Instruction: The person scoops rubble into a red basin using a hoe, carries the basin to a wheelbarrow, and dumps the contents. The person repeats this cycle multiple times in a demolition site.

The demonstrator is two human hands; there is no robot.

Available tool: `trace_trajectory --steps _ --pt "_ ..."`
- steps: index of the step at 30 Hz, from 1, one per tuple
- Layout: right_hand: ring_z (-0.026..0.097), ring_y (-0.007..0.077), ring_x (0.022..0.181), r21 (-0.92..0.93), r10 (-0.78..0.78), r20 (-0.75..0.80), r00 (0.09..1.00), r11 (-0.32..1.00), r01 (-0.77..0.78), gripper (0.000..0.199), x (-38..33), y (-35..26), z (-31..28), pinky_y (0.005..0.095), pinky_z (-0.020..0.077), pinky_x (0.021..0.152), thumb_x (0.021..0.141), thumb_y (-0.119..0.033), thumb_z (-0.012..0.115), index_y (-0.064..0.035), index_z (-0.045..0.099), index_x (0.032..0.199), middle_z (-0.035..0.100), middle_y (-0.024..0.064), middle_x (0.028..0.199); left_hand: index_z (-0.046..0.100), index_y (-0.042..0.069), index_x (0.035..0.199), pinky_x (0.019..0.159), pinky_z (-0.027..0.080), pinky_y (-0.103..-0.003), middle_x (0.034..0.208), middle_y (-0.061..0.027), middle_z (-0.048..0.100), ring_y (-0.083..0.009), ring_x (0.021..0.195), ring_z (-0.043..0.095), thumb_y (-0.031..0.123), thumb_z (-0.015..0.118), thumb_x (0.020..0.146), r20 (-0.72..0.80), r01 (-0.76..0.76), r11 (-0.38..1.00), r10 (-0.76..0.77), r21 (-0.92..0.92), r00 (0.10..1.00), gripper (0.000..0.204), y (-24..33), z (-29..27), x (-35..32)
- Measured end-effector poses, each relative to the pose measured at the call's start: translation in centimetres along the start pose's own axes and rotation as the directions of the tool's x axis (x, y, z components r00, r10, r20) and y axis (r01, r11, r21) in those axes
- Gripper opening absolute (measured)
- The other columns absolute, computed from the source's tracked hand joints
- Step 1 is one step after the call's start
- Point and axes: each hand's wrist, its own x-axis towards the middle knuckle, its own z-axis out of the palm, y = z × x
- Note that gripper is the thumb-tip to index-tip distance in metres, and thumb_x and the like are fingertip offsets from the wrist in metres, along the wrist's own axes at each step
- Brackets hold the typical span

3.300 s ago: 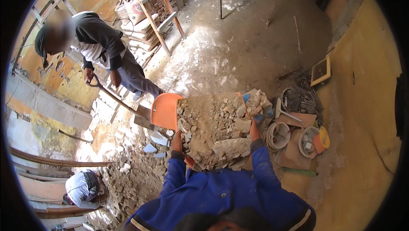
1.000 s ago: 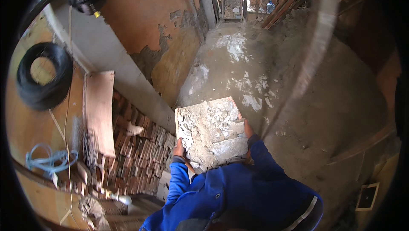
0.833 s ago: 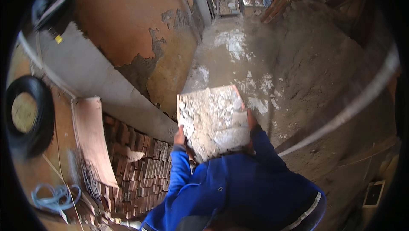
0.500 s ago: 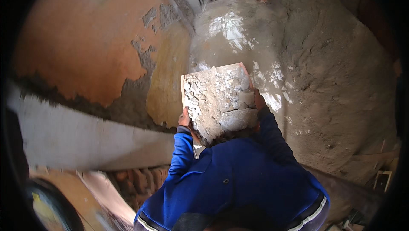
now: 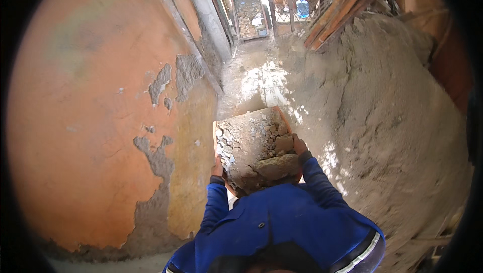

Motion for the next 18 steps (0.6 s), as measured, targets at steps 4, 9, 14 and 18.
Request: trace_trajectory --steps 4,9,14,18 --pt "0.050 0.0397 0.105 0.235 0.115 0.135 0.984 0.961 -0.145 0.080 11.8 -4.4 2.8 0.0388 0.0351 0.090 0.079 -0.066 0.029 0.0047 0.056 0.106 0.053 0.0323 0.106 0.056 -0.012 0.101 0.084 0.039 -0.031 0.097 -0.0189 0.060 -0.0208 0.091 0.054 0.057 0.053 0.076 -0.110 -0.151 0.988 0.153 0.029 0.982 0.074 3.7 3.4 11.1" --pt "0.050 0.0362 0.107 0.634 0.236 0.162 0.958 0.719 -0.285 0.075 37.4 -1.0 1.7 0.0371 0.0348 0.091 0.083 -0.061 0.024 0.0012 0.053 0.113 0.053 0.0314 0.107 0.056 -0.011 0.102 0.089 0.037 -0.034 0.104 -0.0262 0.057 -0.0279 0.105 0.052 0.069 0.039 0.076 0.137 -0.250 0.956 0.230 0.156 0.964 0.086 20.5 17.8 31.8" --pt "0.051 0.0297 0.108 0.523 0.325 0.083 0.942 0.791 -0.319 0.078 49.6 -13.5 4.1 0.0335 0.0369 0.089 0.079 -0.062 0.032 0.0069 0.057 0.105 0.056 0.0264 0.106 0.061 -0.004 0.101 0.089 0.037 -0.032 0.101 -0.0230 0.059 -0.0266 0.104 0.053 0.069 0.029 0.079 0.210 -0.262 0.915 0.203 0.308 0.956 0.082 30.1 18.2 48.0" --pt "0.055 0.0304 0.101 0.611 0.296 0.071 0.953 0.742 -0.276 0.072 63.5 -17.3 3.4 0.0347 0.0388 0.086 0.080 -0.059 0.035 0.0054 0.057 0.105 0.059 0.0240 0.102 0.064 0.001 0.091 0.083 0.039 -0.032 0.092 -0.0156 0.062 -0.0231 0.093 0.056 0.070 0.029 0.079 0.250 -0.304 0.870 0.218 0.388 0.943 0.078 39.0 24.6 59.5"
